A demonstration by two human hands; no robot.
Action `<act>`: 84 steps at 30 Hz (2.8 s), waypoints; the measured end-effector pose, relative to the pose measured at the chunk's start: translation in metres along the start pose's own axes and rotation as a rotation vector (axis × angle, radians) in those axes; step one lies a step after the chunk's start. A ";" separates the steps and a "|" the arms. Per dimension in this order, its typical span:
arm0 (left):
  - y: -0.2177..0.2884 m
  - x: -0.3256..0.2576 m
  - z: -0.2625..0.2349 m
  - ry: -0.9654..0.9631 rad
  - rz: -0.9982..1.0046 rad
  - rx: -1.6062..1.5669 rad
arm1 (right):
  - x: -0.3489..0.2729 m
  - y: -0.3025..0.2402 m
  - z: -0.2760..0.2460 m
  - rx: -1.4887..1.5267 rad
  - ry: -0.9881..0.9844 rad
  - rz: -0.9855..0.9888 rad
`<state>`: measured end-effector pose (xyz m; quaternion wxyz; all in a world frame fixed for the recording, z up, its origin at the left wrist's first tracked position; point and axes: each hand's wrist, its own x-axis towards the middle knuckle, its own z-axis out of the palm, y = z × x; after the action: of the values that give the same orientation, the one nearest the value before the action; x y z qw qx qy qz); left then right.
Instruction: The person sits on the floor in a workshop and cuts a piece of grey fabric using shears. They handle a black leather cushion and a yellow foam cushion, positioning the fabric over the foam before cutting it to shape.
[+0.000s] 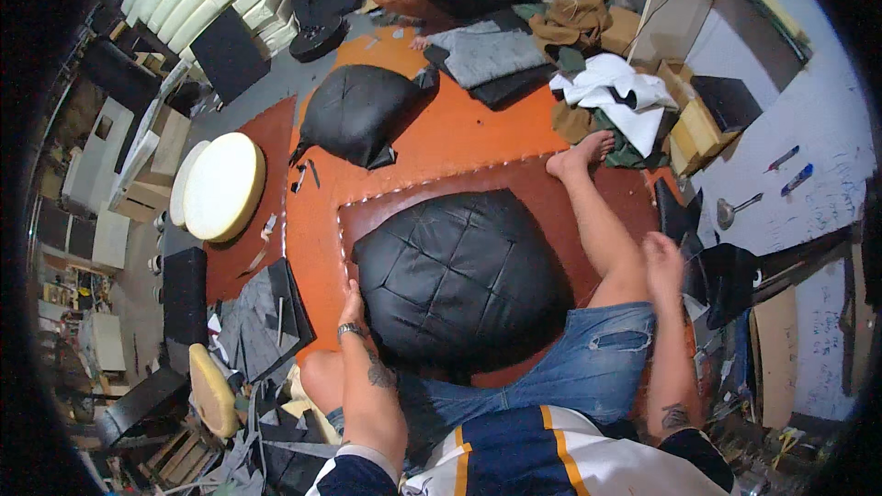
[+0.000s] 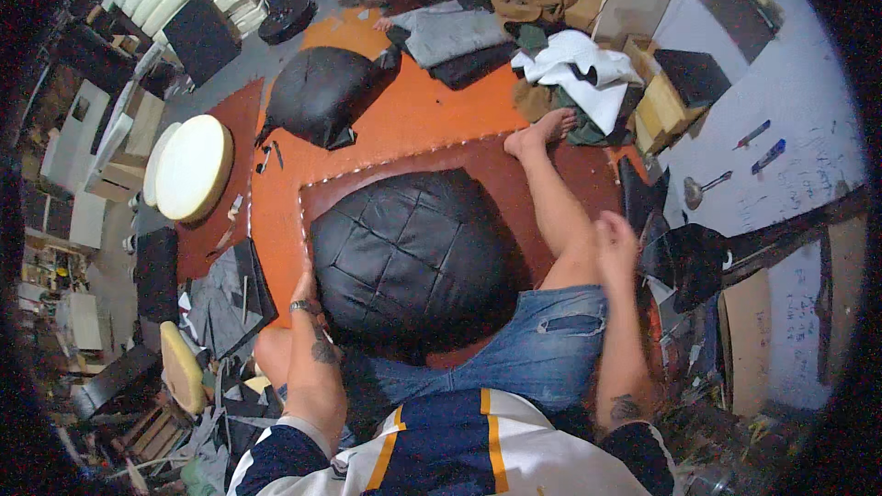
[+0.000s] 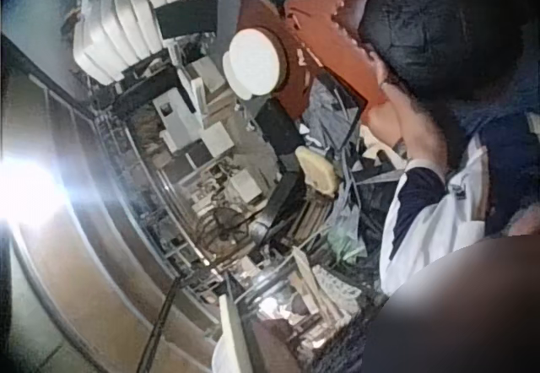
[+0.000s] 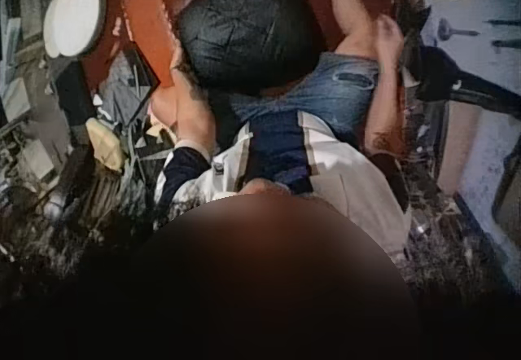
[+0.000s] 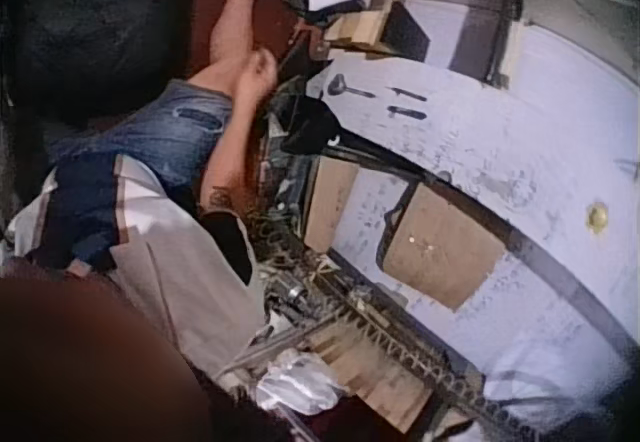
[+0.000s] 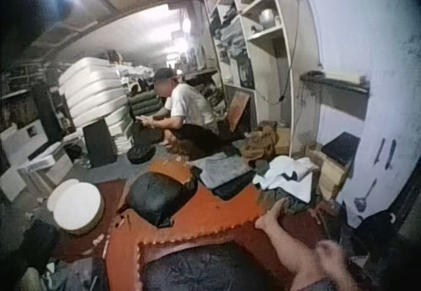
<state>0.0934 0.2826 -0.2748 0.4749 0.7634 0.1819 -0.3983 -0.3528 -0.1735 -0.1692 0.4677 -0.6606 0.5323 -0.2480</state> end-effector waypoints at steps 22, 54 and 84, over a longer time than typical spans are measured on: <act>0.050 -0.020 0.056 0.528 0.124 0.559 | -0.073 -0.081 0.237 -0.786 -0.325 -0.673; 0.077 -0.017 0.057 0.321 0.100 0.327 | -0.056 0.058 0.187 0.463 -0.638 0.569; 0.163 -0.098 -0.060 0.297 0.817 -1.569 | 0.171 -0.171 0.583 0.468 -0.235 0.061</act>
<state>0.1657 0.2657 -0.0894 0.9362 0.2683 0.1756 0.1436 0.2619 -0.1277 -0.3034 0.6737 -0.5424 0.4220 -0.2718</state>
